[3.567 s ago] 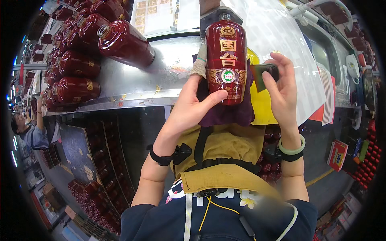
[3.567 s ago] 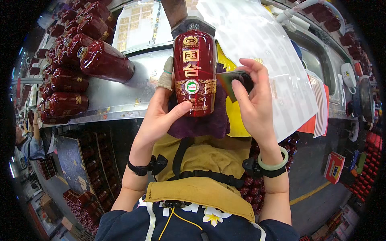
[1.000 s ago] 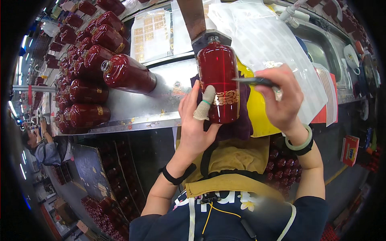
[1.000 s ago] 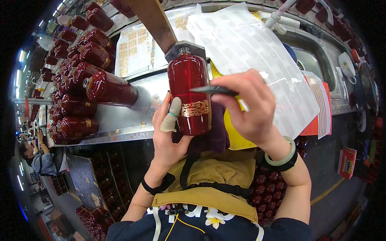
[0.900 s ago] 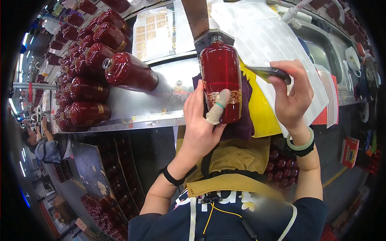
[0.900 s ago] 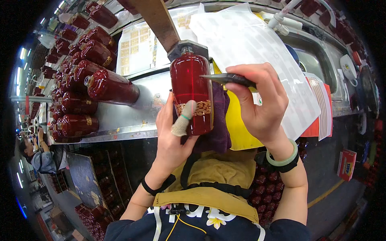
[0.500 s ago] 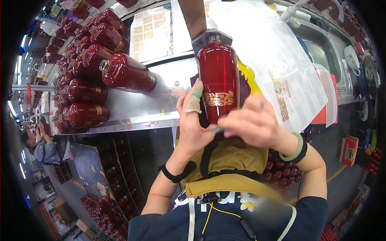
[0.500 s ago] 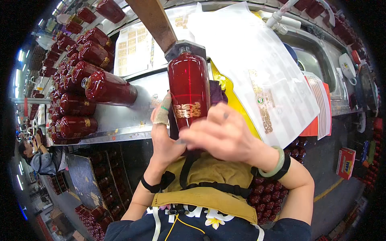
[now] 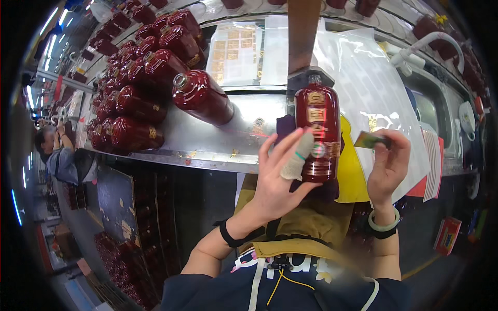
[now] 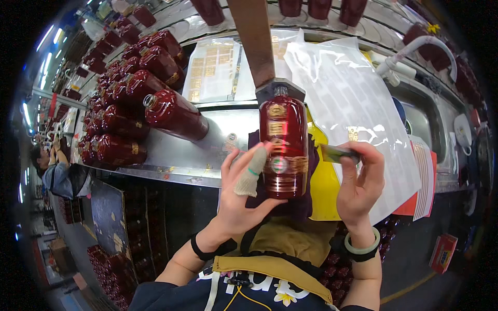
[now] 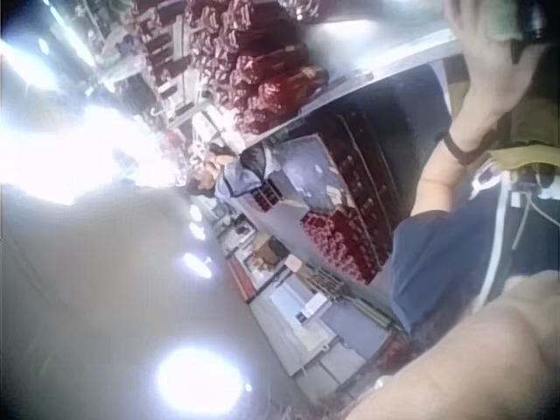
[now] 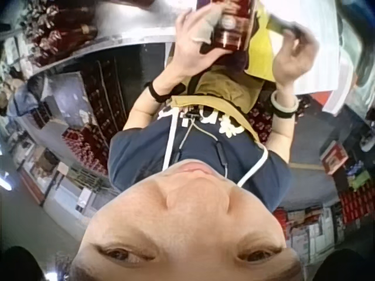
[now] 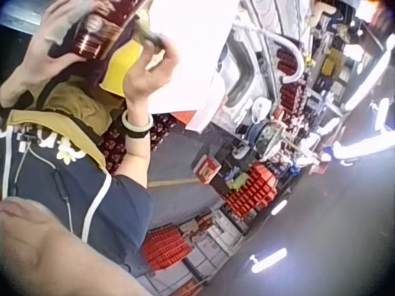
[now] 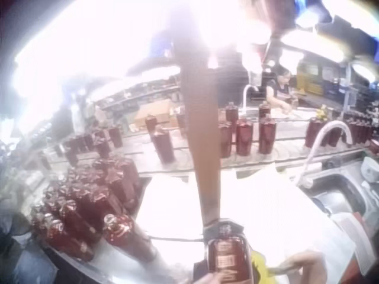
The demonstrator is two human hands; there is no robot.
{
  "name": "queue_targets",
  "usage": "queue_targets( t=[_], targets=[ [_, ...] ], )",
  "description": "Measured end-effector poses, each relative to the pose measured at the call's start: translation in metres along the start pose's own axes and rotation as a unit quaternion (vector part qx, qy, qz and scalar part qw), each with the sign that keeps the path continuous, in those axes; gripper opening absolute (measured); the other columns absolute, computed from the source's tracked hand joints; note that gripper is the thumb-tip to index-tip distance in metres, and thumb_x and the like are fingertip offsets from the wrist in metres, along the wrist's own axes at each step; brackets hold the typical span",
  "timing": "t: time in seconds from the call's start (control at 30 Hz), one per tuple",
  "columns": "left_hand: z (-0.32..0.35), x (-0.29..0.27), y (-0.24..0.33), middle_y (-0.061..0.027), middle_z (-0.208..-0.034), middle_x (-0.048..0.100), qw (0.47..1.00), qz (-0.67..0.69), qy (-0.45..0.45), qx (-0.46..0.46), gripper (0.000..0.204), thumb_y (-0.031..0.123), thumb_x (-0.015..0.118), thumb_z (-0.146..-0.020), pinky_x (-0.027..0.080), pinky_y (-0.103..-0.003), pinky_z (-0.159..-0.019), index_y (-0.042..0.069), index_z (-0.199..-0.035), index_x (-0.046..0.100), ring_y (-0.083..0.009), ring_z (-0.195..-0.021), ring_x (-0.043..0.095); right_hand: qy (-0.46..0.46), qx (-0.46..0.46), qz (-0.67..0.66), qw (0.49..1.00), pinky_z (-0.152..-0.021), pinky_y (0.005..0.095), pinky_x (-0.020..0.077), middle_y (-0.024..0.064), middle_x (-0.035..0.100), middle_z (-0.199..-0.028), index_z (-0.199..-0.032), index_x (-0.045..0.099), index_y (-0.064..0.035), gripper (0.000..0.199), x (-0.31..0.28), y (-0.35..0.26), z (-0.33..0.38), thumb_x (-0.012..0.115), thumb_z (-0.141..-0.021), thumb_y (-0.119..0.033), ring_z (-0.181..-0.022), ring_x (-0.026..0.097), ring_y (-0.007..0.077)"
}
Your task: Applying decorative labels and security seals to red glass liquor bottles on an assembly line.
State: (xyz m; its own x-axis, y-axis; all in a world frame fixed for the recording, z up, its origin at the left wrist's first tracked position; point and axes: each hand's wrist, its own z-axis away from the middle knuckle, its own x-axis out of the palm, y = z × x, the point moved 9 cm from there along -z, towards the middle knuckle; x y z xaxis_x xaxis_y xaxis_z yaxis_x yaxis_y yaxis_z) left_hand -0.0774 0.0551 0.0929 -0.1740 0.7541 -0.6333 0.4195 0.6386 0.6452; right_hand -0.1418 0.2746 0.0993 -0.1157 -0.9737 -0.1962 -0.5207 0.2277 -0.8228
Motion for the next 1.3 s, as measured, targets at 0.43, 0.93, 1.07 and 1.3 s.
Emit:
queue_targets(
  t=[0.43, 0.93, 1.07, 1.3],
  targets=[
    [-0.024, -0.051, -0.15, -0.0382, -0.168, 0.014, 0.971, 0.023, 0.156, -0.178, 0.093, 0.035, 0.061, -0.105, 0.017, -0.046, -0.128, -0.019, -0.159, 0.008, -0.0459, -0.158, 0.018, -0.172, -0.102, 0.119, 0.973, -0.067, 0.0337, 0.0421, 0.0069, 0.053, -0.096, -0.124, 0.061, -0.0035, 0.07, 0.059, -0.041, 0.018, 0.093, -0.077, -0.043, -0.08, 0.05, 0.0212],
    [-0.114, -0.013, -0.258, -0.0288, -0.16, 0.042, 0.896, -0.347, -0.1, -0.258, 0.078, 0.058, 0.059, -0.098, 0.017, -0.063, -0.124, -0.01, -0.137, 0.061, -0.0394, -0.152, 0.036, -0.259, -0.276, 0.244, 0.893, -0.07, 0.033, 0.0458, 0.0016, 0.069, -0.123, -0.116, 0.078, -0.0116, 0.048, 0.11, -0.067, 0.059, 0.073, -0.068, -0.012, -0.079, 0.055, 0.0176],
    [-0.102, -0.012, -0.228, -0.0248, -0.149, 0.057, 0.903, -0.365, -0.122, -0.189, 0.075, 0.062, 0.064, -0.093, 0.025, -0.061, -0.122, -0.005, -0.126, 0.069, -0.0336, -0.144, 0.049, -0.243, -0.248, 0.239, 0.907, -0.073, 0.0345, 0.0495, 0.0038, 0.071, -0.122, -0.119, 0.077, -0.0096, 0.052, 0.102, -0.057, 0.056, 0.07, -0.068, -0.007, -0.082, 0.056, 0.0196],
    [-0.085, -0.039, -0.201, -0.0193, -0.084, 0.073, 0.94, -0.297, -0.086, -0.141, 0.013, 0.009, 0.073, -0.082, 0.054, -0.046, -0.088, 0.003, -0.093, 0.073, -0.0389, -0.088, 0.072, -0.135, -0.194, 0.162, 0.958, -0.078, 0.0429, 0.0552, 0.0126, 0.057, -0.118, -0.13, 0.063, -0.0041, 0.058, 0.075, -0.026, 0.069, 0.081, -0.076, 0.003, -0.093, 0.062, 0.0326]
  ],
)
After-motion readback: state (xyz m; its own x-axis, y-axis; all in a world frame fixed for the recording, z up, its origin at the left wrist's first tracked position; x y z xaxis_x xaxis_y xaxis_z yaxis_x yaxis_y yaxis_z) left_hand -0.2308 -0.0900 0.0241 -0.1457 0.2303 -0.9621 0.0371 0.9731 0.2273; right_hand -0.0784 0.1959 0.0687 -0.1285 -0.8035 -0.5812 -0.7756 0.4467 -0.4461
